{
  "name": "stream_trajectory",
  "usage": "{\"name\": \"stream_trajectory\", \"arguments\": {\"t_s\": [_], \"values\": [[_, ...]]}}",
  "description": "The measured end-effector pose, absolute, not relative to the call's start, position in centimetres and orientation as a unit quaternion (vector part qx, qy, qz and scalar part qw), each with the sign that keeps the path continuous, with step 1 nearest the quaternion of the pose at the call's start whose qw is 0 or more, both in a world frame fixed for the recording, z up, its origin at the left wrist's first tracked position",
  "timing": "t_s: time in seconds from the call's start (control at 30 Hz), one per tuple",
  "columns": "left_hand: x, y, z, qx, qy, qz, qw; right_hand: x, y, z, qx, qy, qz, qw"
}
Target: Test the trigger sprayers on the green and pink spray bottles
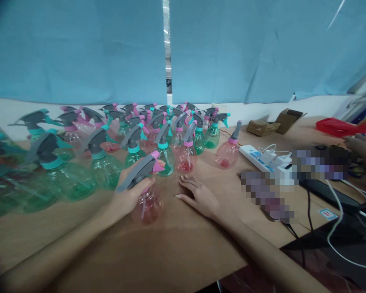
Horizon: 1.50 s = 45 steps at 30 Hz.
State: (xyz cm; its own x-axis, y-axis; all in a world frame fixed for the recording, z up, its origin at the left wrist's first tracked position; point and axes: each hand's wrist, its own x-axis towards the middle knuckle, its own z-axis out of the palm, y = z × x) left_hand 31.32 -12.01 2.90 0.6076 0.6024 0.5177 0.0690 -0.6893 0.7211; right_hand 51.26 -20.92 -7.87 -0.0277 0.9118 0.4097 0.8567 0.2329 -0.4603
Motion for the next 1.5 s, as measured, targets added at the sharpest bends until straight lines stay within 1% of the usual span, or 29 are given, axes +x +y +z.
{"name": "stream_trajectory", "arguments": {"t_s": [0.3,0.43,0.67,0.87,1.03,1.23,1.4,1.5], "values": [[31.2,-12.4,2.8,0.822,0.205,0.405,0.343,50.9,-21.1,-7.5,-0.621,-0.723,0.036,0.299],[31.2,-12.5,3.0,0.825,0.205,0.409,0.332,49.1,-22.3,-5.6,-0.628,-0.711,0.084,0.305],[31.2,-12.5,2.6,0.825,0.204,0.416,0.323,46.1,-24.9,-2.1,-0.603,-0.726,0.12,0.309],[31.8,-13.9,2.7,0.824,0.212,0.412,0.326,44.1,-25.6,-0.9,-0.598,-0.706,0.13,0.356],[33.0,-14.9,2.4,0.818,0.194,0.412,0.351,43.1,-25.1,-0.8,-0.626,-0.666,0.108,0.392],[36.4,-16.0,2.2,0.809,0.183,0.404,0.386,44.9,-25.2,-1.5,-0.653,-0.638,0.052,0.406],[39.7,-16.6,2.3,0.823,0.165,0.345,0.421,48.6,-26.7,-1.9,-0.672,-0.609,0.059,0.417],[40.8,-16.7,1.1,0.826,0.142,0.317,0.445,51.6,-27.5,-2.0,-0.677,-0.597,0.049,0.428]]}}
